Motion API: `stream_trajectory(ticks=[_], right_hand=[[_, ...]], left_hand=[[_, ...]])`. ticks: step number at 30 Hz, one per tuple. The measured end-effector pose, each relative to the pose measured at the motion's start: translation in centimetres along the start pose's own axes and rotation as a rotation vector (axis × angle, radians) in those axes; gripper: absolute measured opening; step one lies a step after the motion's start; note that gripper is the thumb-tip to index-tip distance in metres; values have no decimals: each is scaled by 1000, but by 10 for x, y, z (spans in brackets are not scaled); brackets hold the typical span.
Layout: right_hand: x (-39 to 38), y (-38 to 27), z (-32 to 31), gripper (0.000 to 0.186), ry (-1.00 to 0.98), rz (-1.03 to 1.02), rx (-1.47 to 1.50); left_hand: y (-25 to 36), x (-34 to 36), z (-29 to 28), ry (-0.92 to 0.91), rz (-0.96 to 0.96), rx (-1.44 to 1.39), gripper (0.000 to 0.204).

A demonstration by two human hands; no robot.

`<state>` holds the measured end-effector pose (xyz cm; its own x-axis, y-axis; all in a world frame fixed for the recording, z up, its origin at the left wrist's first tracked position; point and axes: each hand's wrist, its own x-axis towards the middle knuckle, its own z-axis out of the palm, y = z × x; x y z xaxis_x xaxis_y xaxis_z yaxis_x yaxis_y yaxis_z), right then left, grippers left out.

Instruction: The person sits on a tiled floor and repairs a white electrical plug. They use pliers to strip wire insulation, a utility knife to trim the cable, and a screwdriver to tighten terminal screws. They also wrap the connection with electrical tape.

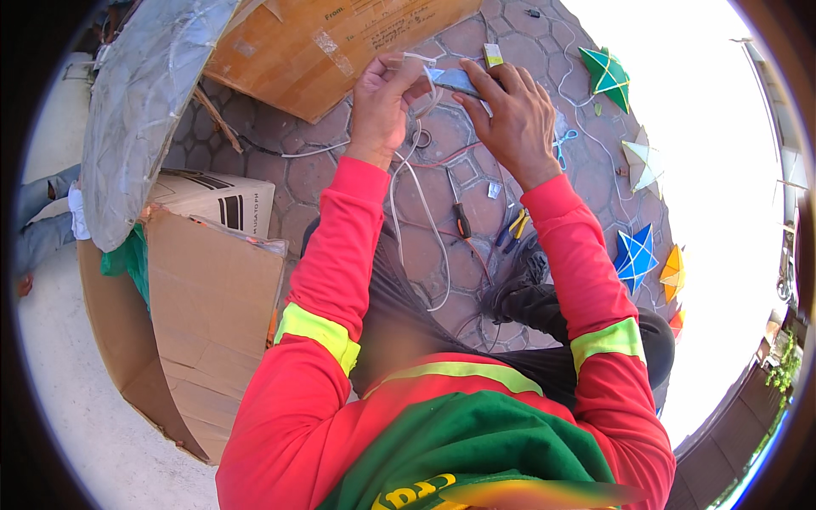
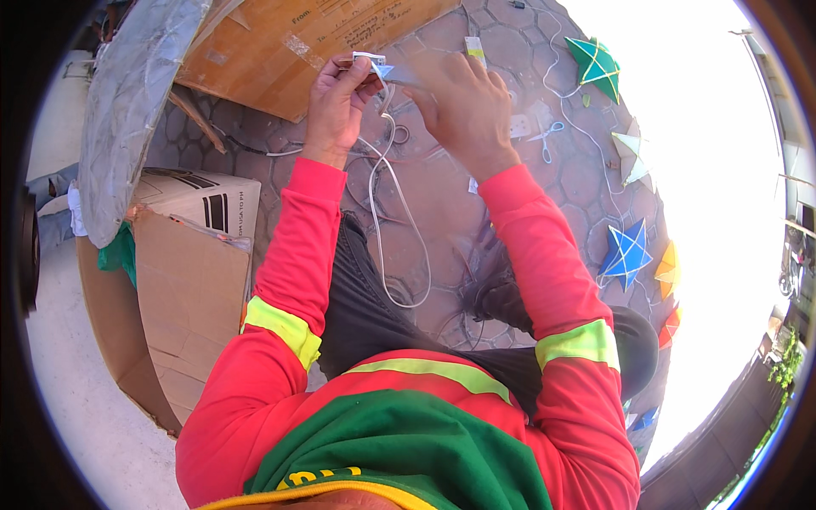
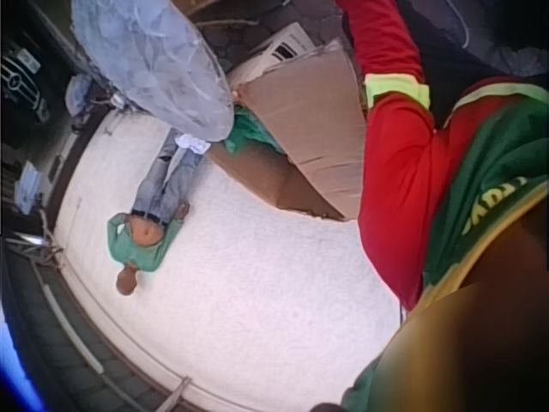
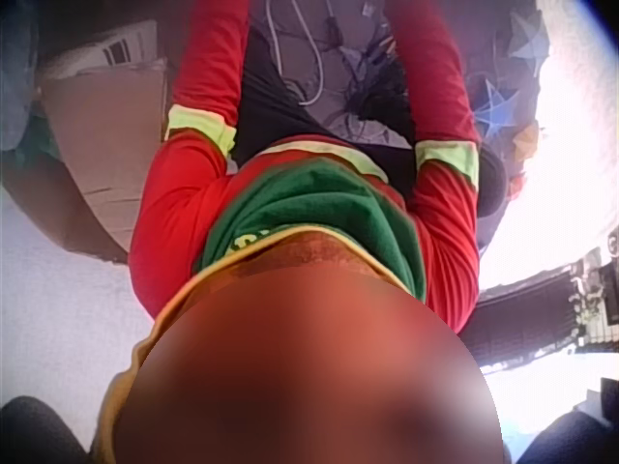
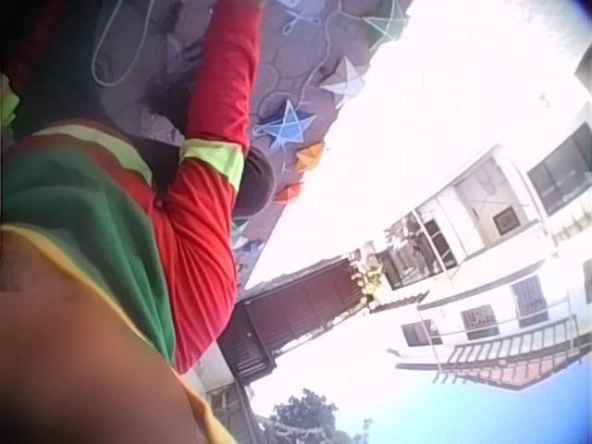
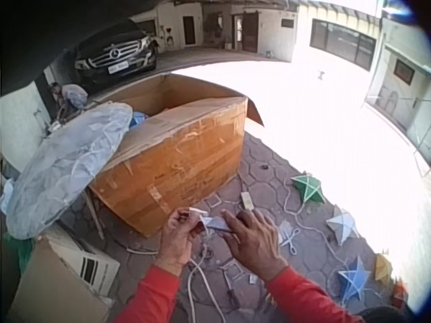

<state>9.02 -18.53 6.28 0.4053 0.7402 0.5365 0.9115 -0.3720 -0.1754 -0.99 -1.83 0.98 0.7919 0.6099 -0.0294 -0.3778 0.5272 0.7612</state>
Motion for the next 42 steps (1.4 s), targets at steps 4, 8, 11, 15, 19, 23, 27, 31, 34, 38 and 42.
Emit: stream_trajectory(ticks=[4, 8, 11, 15, 19, 23, 27, 31, 34, 38, 42], right_hand=[[0, -1, 1, 42, 40, -12, -86], [4, 8, -5, 43, -84, 14, 103], [8, 13, -10, 43, -214, 72, 189], [12, 18, -16, 42, -324, 123, 301], [14, 20, -19, 41, -339, 121, 315], [9, 12, -15, 41, -210, 107, 159], [6, 7, -9, 41, -106, 66, 87], [6, 2, -2, 29, 14, 50, 61], [4, 0, 0, 40, -8, 27, -43], [2, -2, 4, 41, 3, 20, -60], [3, 3, 4, 40, -14, 14, 2]], left_hand=[[-1, 1, 2, 13, 14, -9, 11], [0, 0, 1, 14, 23, -10, 13], [1, -1, 2, -19, 38, -5, 14], [2, -3, 4, -37, 57, 45, 16], [0, -5, 6, -38, 90, 95, 17], [-1, -3, 6, -7, 66, 73, 16], [-5, -3, 6, 33, 32, 32, 14], [-6, 0, 3, 47, 1, -23, 14], [-7, 1, 2, 78, -15, -13, 13], [-7, 2, 3, 112, -51, -3, 11], [-8, 0, 4, 135, -58, -5, 10]])
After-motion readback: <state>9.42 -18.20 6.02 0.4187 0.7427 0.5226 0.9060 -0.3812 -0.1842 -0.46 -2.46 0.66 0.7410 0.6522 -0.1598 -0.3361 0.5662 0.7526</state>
